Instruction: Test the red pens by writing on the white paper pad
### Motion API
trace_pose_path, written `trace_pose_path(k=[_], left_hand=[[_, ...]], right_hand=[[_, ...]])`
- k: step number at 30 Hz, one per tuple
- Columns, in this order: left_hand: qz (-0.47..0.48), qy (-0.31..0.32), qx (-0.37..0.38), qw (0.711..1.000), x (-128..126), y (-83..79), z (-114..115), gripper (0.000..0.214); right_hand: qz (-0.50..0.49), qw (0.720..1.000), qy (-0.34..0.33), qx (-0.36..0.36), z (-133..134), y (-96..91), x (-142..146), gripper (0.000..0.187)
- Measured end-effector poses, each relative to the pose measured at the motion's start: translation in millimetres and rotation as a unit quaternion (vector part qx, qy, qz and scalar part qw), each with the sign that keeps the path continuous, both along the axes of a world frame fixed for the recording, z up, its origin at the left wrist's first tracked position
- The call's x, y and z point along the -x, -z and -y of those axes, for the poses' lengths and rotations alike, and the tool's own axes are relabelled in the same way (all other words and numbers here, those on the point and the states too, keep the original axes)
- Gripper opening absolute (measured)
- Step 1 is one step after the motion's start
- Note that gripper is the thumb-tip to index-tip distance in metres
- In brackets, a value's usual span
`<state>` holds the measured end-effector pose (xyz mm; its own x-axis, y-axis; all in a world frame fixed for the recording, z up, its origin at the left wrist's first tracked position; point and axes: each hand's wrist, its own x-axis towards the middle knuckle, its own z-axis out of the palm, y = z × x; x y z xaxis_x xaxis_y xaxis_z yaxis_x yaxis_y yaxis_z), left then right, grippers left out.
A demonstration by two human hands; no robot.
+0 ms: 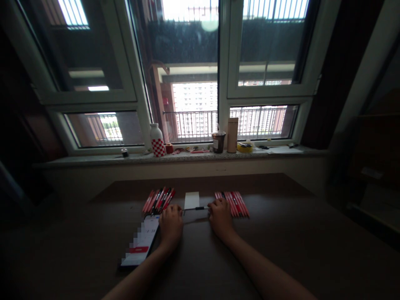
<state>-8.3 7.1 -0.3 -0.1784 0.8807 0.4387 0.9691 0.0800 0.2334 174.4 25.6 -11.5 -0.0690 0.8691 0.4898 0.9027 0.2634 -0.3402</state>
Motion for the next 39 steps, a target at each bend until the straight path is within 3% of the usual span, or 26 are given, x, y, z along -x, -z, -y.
trace_pose_path(k=[22, 31, 39], left_hand=[[-0.017, -0.022, -0.035, 0.999, 2.1, 2.0, -4.3, 0.026], [-0.008, -0.017, -0.049, 0.999, 6.2, 6.4, -7.8, 0.024], [-0.053, -0.005, -0.06, 0.997, 1.4, 6.1, -6.2, 0.024]], right_hand=[[0.067, 0.989, 0.129, -0.014, 0.8, -1.7, 0.8, 0.027], [0.084, 0.985, 0.149, -0.014, -0.1, -0.1, -0.5, 0.025], [0.096, 0.987, 0.126, -0.015, 4.3, -4.8, 3.5, 0.023]])
